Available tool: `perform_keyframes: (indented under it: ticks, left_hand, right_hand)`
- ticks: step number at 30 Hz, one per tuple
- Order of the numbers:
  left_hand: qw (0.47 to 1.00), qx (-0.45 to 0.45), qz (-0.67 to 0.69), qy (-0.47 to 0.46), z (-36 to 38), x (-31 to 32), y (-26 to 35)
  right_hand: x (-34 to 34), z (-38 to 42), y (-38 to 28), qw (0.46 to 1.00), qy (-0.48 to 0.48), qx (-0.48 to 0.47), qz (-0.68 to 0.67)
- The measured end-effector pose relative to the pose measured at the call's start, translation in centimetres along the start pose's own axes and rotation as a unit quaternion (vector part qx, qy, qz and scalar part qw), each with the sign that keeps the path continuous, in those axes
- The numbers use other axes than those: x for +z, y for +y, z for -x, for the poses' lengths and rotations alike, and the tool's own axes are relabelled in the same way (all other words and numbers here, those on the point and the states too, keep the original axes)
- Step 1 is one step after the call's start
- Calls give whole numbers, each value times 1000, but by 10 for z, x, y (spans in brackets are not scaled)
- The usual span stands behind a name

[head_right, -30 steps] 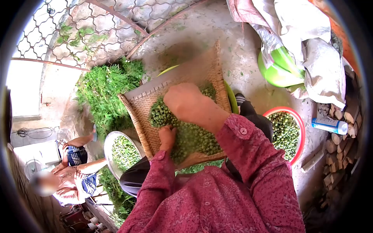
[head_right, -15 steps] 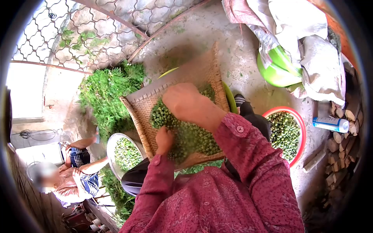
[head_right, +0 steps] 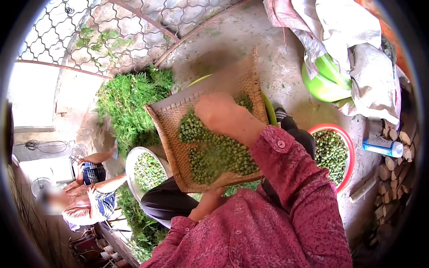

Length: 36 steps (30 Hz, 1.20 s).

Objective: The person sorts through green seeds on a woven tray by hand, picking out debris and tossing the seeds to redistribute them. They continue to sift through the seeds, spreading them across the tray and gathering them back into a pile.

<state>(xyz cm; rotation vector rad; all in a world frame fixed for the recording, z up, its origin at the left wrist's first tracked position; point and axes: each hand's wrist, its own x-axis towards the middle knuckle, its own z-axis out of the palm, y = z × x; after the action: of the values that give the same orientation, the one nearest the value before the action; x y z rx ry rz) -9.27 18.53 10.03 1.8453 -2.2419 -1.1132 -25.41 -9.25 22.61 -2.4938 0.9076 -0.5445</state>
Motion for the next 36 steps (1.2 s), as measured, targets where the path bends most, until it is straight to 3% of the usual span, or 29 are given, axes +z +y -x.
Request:
perform_keyframes:
  ticks: [3, 6, 10, 13, 15, 21, 24, 27, 31, 36]
  left_hand:
    - [996, 50, 72, 23, -3, -11, 6]
    - [990, 77, 118, -15, -5, -17, 3]
    - [985, 140, 86, 52, -23, -60, 14]
    - [972, 77, -13, 222, -43, -80, -3]
    - [970, -36, -55, 235, -54, -88, -27]
    - [976, -126, -31, 174, -97, -91, -81]
    - [972, -81, -22, 222, -111, -79, -74]
    - [975, -160, -14, 154, -123, -53, -86]
    - [980, -146, 16, 136, -130, -32, -50]
    - [991, -47, -36, 121, -111, -18, -4]
  right_hand:
    - [-4, -4, -1, 998, -47, 31, 6]
    - [9, 4, 8, 995, 83, -55, 7]
    - [10, 4, 8, 995, 86, -57, -2]
    - [1, -1, 2, 999, 35, -16, -16]
    - [0, -2, 1, 1000, 14, -11, -1]
    - [3, -4, 2, 1000, -1, 7, 1]
    - [-7, -7, -1, 997, -69, 44, 2]
    - [-7, -7, 2, 990, -109, 71, 45]
    - [-3, 2, 6, 989, -96, 83, 76]
    - [18, 31, 14, 976, -148, 131, 92]
